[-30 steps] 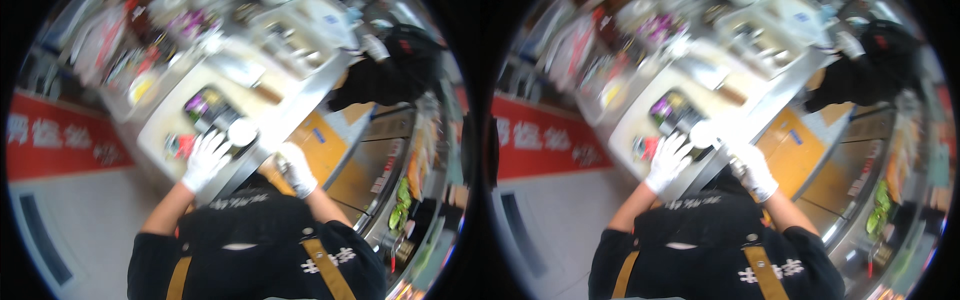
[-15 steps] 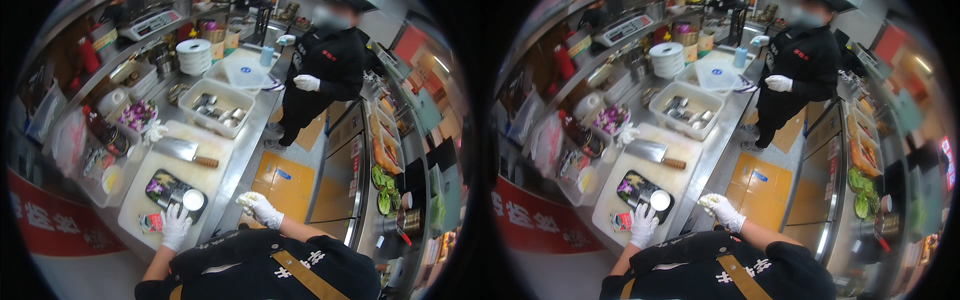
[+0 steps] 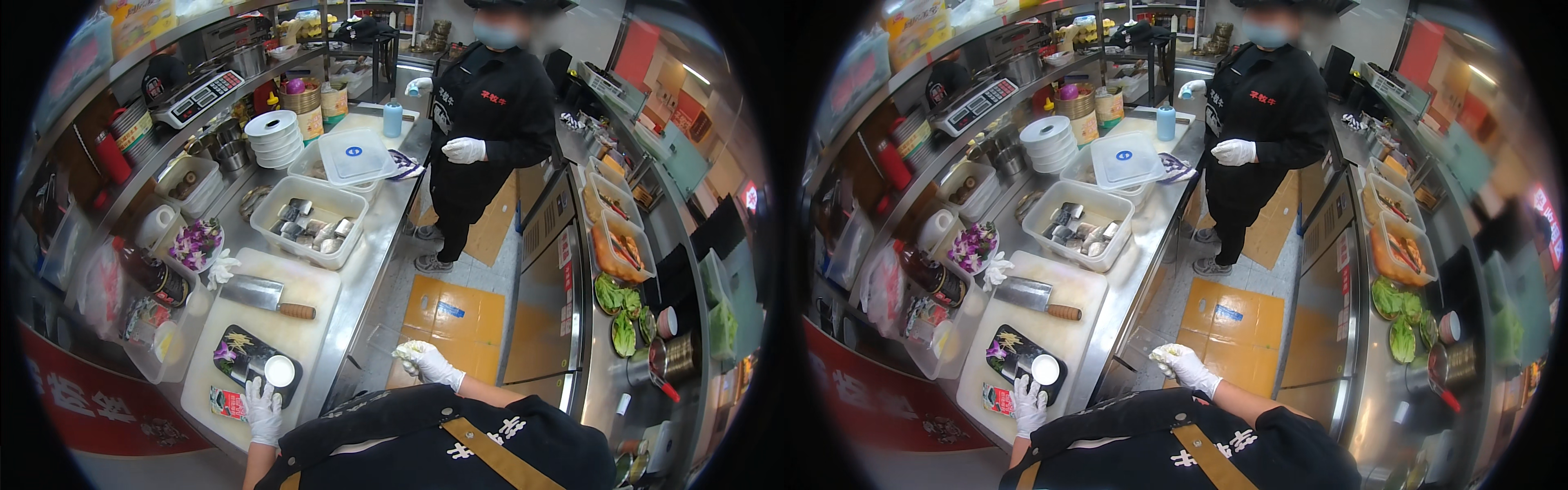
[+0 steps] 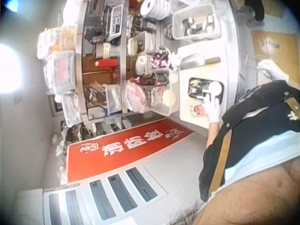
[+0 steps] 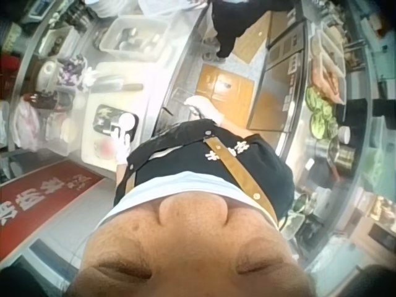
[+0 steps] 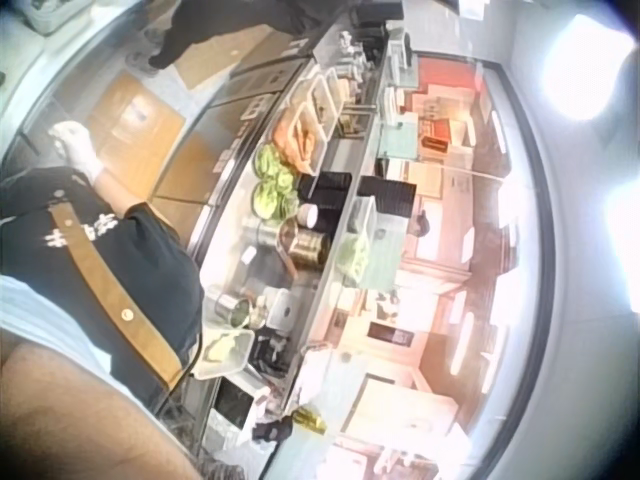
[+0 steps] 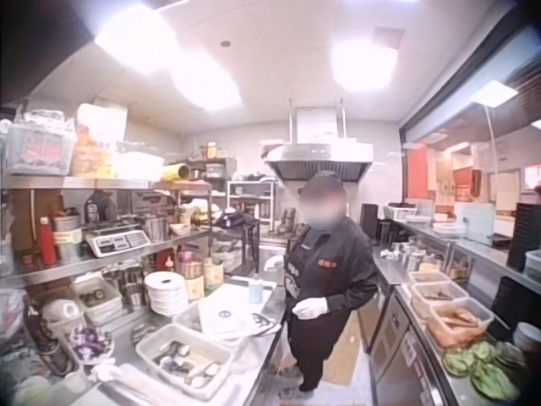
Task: The person assembles a sushi roll in a black bento box, placing nori, rice, and garnishes, then adds sauce and a condiment packet. The person works at a stainless steel counter in a commercial kitchen.
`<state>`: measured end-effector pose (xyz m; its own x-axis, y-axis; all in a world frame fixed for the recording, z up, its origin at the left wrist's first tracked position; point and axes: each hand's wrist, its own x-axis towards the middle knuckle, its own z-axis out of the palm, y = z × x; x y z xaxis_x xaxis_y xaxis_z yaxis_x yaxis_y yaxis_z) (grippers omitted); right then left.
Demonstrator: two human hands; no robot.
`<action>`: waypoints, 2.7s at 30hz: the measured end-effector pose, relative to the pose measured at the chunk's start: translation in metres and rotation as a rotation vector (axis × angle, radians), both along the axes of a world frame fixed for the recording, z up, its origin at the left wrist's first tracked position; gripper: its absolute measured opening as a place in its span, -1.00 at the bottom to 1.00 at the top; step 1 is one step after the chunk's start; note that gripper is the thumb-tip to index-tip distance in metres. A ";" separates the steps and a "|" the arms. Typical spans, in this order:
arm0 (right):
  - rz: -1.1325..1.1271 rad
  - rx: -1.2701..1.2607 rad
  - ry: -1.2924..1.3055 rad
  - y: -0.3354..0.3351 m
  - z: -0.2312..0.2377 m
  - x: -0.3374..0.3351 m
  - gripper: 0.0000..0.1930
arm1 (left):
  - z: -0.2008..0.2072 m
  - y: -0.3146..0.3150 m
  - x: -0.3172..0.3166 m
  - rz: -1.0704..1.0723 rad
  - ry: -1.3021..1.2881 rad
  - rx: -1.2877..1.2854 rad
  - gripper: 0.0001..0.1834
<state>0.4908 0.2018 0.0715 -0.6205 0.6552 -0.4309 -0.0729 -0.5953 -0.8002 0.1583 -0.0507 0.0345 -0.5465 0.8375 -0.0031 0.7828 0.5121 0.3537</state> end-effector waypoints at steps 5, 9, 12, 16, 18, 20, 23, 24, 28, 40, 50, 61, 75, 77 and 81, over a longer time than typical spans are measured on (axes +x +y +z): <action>-0.035 -0.038 0.007 0.011 -0.013 0.012 -0.86 | -0.011 -0.002 0.001 0.023 -0.033 0.125 -0.54; -0.025 0.008 0.025 0.014 -0.021 0.020 -0.86 | -0.023 -0.001 0.001 0.042 0.017 0.186 -0.55; -0.018 -0.041 0.034 0.014 -0.027 0.026 -0.84 | -0.030 0.000 0.002 0.057 0.036 0.241 -0.57; -0.021 -0.024 0.037 0.016 -0.033 0.033 -0.86 | -0.029 0.002 0.005 0.073 0.064 0.217 -0.56; -0.033 -0.027 0.026 0.018 -0.035 0.036 -0.87 | -0.026 0.003 0.007 0.082 0.082 0.171 -0.51; -0.027 -0.017 0.020 0.019 -0.035 0.037 -0.87 | -0.022 0.004 0.010 0.085 0.056 0.255 -0.50; -0.048 -0.004 -0.017 0.021 -0.034 0.039 -0.87 | -0.015 0.007 0.014 0.086 0.067 0.294 -0.49; -0.048 -0.037 -0.013 0.022 -0.033 0.039 -0.87 | -0.013 0.007 0.016 0.077 0.089 0.302 -0.50; -0.046 -0.003 -0.012 0.026 -0.029 0.041 -0.85 | -0.001 0.005 0.021 0.061 0.166 0.372 -0.54; -0.034 0.009 -0.072 0.023 -0.027 0.046 -0.83 | -0.023 -0.053 -0.050 0.581 0.304 0.201 -0.42; -0.027 -0.021 -0.075 0.018 -0.049 0.051 -0.85 | -0.024 -0.045 -0.036 0.622 0.219 -0.058 -0.32; -0.041 -0.032 -0.068 0.019 -0.040 0.043 -0.86 | -0.027 -0.047 -0.037 0.631 0.224 -0.045 -0.34; -0.021 -0.012 -0.014 0.020 -0.039 0.037 -0.86 | -0.020 -0.046 -0.036 0.609 0.222 0.071 -0.34; -0.037 -0.024 -0.013 0.017 -0.038 0.035 -0.85 | -0.019 -0.046 -0.036 0.610 0.203 0.088 -0.33; -0.051 -0.055 -0.030 0.006 -0.034 0.032 -0.86 | -0.027 -0.049 -0.041 0.584 0.196 0.126 -0.31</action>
<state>0.5228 0.2081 0.0371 -0.5733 0.6603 -0.4851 -0.0810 -0.6349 -0.7684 0.1175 -0.1001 0.0077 -0.8946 0.3877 0.2224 0.4424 0.8387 0.3176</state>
